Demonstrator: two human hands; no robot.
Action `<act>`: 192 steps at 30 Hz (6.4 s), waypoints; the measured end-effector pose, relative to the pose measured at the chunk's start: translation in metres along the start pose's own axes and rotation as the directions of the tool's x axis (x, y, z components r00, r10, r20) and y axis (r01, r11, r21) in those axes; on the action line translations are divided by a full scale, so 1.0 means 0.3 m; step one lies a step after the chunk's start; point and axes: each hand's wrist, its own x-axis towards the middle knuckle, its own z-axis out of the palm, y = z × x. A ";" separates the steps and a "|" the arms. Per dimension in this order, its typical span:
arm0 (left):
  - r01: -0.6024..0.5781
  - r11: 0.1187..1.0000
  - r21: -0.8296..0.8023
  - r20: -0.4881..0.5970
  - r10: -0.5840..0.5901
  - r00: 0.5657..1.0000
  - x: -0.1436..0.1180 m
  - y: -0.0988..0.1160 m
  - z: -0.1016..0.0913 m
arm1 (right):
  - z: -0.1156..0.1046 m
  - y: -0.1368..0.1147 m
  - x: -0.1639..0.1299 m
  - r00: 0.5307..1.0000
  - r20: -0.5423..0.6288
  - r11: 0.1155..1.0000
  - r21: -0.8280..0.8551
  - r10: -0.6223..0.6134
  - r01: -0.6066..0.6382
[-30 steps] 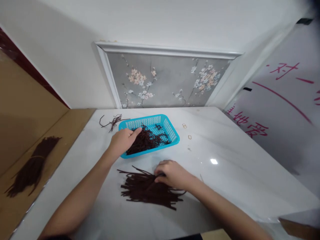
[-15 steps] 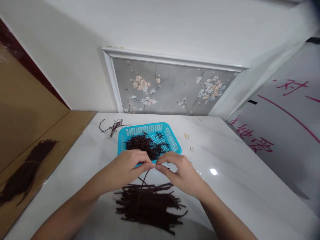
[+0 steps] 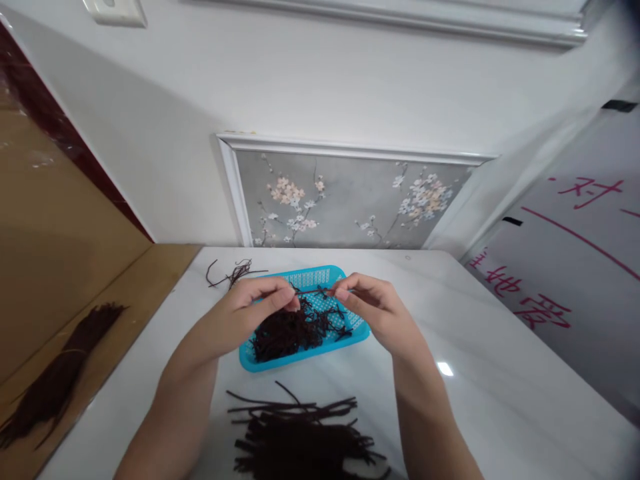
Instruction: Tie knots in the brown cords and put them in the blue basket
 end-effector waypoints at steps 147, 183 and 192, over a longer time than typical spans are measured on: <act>-0.556 0.611 0.564 -0.357 0.787 0.502 0.132 -0.100 0.153 | 0.118 0.035 0.054 0.950 -0.300 0.962 0.224 -0.086 0.158; -0.327 0.901 -0.285 -0.415 0.191 0.889 0.119 -0.072 0.216 | 0.160 0.038 0.056 0.801 -0.293 0.826 -0.407 -0.523 0.390; -0.371 0.861 0.348 -0.594 0.509 0.623 0.098 -0.040 0.215 | 0.170 0.046 0.059 0.795 -0.333 0.852 -0.336 -0.507 0.402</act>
